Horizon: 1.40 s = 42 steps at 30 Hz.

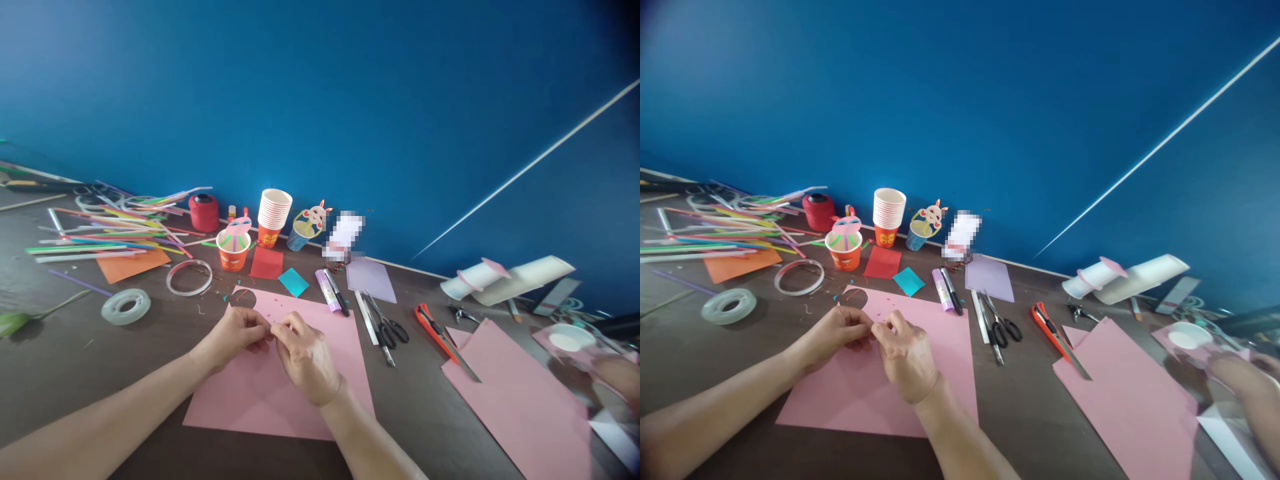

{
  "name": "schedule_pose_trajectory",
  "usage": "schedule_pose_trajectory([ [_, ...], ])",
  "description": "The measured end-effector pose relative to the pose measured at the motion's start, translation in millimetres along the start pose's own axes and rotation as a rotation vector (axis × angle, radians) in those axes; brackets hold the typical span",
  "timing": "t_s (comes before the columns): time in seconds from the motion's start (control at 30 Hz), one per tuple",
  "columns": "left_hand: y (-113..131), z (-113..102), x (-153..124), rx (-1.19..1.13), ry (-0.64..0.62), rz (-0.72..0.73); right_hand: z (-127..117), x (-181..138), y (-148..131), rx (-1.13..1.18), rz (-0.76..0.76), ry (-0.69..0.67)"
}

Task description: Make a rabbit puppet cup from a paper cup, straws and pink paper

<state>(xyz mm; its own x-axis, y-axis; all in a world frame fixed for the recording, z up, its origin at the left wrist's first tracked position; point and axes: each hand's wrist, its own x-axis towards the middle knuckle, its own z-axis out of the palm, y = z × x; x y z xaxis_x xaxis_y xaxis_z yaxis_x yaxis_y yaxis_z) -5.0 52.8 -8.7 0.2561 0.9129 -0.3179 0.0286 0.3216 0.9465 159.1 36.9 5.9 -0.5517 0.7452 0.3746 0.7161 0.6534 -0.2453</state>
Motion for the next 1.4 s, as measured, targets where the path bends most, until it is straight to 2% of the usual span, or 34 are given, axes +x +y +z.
schedule_pose_trajectory([
  [1.4,-3.5,-1.0,2.0,0.011,-0.004,0.017,1.8,-0.1,0.5,-0.054,-0.005,-0.023],
])
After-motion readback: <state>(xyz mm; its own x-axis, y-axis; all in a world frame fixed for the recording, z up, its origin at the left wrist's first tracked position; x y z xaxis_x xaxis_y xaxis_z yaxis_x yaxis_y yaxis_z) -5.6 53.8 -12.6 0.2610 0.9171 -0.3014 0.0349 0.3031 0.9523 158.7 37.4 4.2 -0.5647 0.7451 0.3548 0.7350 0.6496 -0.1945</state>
